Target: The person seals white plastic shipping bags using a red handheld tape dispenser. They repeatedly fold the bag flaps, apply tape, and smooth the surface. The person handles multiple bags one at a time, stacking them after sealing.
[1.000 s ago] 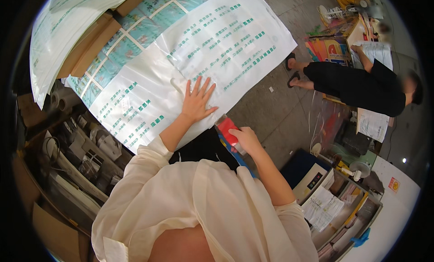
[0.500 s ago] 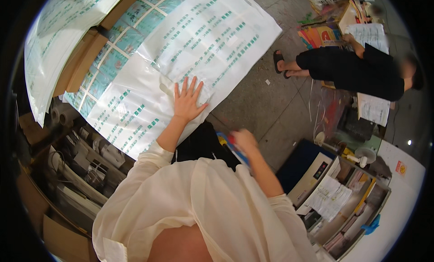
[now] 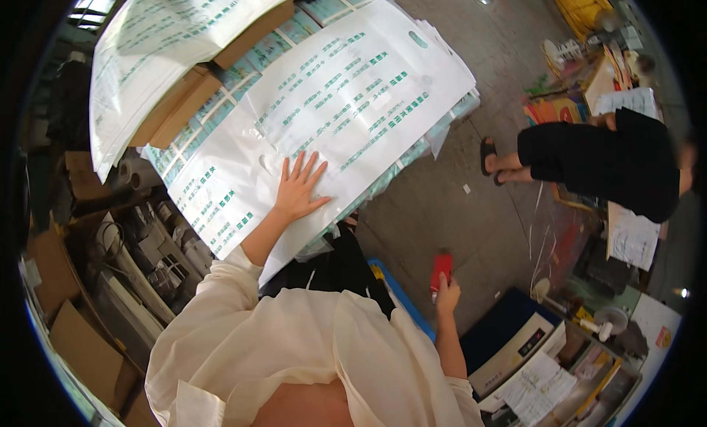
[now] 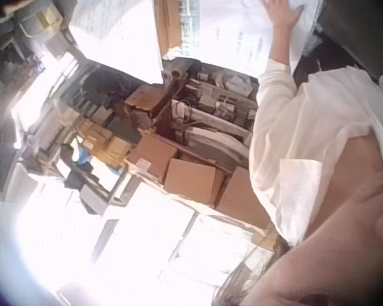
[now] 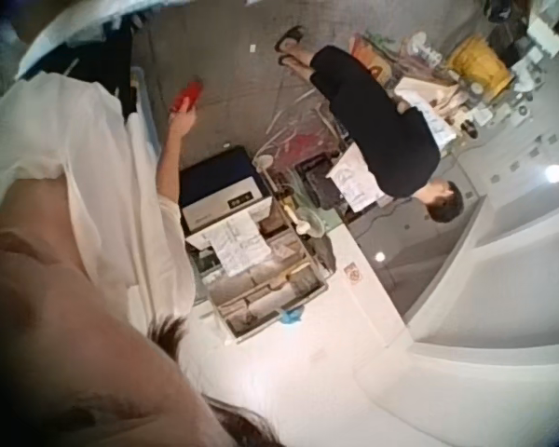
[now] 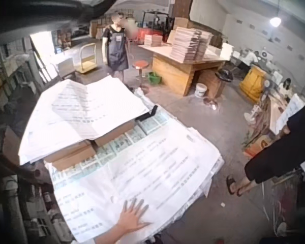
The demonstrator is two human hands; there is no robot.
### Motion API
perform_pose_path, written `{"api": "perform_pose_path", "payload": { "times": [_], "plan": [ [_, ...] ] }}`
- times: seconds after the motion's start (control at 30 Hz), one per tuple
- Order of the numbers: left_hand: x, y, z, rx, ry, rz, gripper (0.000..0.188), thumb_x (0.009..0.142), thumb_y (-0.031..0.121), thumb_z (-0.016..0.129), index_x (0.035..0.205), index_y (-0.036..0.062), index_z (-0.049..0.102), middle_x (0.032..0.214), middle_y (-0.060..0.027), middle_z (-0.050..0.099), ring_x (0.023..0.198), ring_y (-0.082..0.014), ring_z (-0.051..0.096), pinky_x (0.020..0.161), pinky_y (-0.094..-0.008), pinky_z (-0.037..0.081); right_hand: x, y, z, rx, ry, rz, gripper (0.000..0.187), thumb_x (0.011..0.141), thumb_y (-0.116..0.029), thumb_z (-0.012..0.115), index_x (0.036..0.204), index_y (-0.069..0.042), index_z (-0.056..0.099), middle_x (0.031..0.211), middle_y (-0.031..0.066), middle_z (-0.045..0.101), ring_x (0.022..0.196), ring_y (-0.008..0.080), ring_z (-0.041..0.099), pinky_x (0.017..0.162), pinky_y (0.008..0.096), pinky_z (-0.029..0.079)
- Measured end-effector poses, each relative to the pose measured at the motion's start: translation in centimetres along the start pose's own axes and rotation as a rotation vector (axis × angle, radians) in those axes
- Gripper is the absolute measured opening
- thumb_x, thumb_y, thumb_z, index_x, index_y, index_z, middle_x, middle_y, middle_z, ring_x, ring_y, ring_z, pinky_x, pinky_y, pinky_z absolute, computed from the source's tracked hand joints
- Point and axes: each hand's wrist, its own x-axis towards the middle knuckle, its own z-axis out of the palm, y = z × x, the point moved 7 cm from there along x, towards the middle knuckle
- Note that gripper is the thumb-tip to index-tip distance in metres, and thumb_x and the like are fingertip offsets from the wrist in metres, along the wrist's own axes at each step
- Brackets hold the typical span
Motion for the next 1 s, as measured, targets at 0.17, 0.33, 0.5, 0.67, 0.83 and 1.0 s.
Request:
{"api": "perform_pose_path", "payload": {
  "times": [0.17, 0.33, 0.5, 0.67, 0.83, 1.0],
  "plan": [
    [-5.3, -4.2, -0.1, 0.101, -0.069, 0.009, 0.070, 0.086, 0.054, 0.055, 0.147, 0.0238, 0.036, 0.157, -0.0072, 0.022, 0.146, -0.0320, 0.013, 0.116, -0.0559, 0.005, 3.0, -7.1, 3.3, 0.317, -0.061, -0.309, 0.036, 0.093, -0.029, 0.060, 0.094, 0.007, 0.065, 0.070, 0.0090, 0.063, 0.058, 0.0147, 0.058, 0.055, 0.0308, 0.047],
    [-10.2, -5.3, -2.1, -0.023, -0.182, 0.005, 0.068, 0.083, 0.043, 0.061, 0.145, 0.0246, 0.040, 0.156, -0.0074, 0.025, 0.146, -0.0333, 0.014, 0.116, -0.0570, 0.006, 5.3, -18.7, 1.3, 0.730, -0.411, -0.104, 0.030, 0.094, -0.027, 0.058, 0.092, 0.003, 0.061, 0.065, 0.0078, 0.059, 0.049, 0.0174, 0.058, 0.046, 0.0307, 0.046],
    [-10.9, -6.2, -2.2, -0.183, -0.107, -0.018, 0.061, 0.082, 0.034, 0.064, 0.139, 0.0194, 0.048, 0.151, -0.0113, 0.034, 0.141, -0.0362, 0.024, 0.114, -0.0579, 0.010, 6.6, -26.9, 2.1, 0.831, -0.551, -0.226, 0.030, 0.096, -0.027, 0.054, 0.097, 0.002, 0.059, 0.066, 0.0074, 0.059, 0.045, 0.0170, 0.055, 0.043, 0.0297, 0.044],
    [-10.8, -10.5, -0.6, -0.221, 0.313, -0.463, 0.063, 0.083, 0.033, 0.065, 0.139, 0.0126, 0.045, 0.145, -0.0208, 0.033, 0.136, -0.0394, 0.028, 0.112, -0.0583, 0.014, 4.7, -31.8, 6.6, 0.953, -0.645, -0.212, 0.031, 0.095, -0.028, 0.053, 0.098, 0.002, 0.059, 0.069, 0.0092, 0.061, 0.047, 0.0192, 0.056, 0.045, 0.0307, 0.045],
    [-9.1, -9.8, -1.2, 0.104, 0.351, -0.947, 0.071, 0.087, 0.050, 0.057, 0.146, 0.0160, 0.037, 0.153, -0.0265, 0.017, 0.142, -0.0469, 0.010, 0.110, -0.0646, 0.005, 2.7, -34.8, 9.7, 0.974, -0.707, -0.124, 0.033, 0.095, -0.028, 0.052, 0.100, 0.003, 0.059, 0.066, 0.0111, 0.060, 0.047, 0.0207, 0.056, 0.051, 0.0315, 0.048],
    [-11.6, -11.5, -0.5, 0.113, 0.261, -0.934, 0.075, 0.086, 0.056, 0.053, 0.149, 0.0201, 0.033, 0.156, -0.0257, 0.009, 0.144, -0.0453, 0.003, 0.111, -0.0641, 0.000, 2.3, -39.4, 11.4, 0.894, -1.096, -0.212, 0.045, 0.098, -0.037, 0.041, 0.108, 0.002, 0.060, 0.049, 0.0091, 0.049, 0.041, 0.0198, 0.047, 0.067, 0.0333, 0.047]
  ]
}}
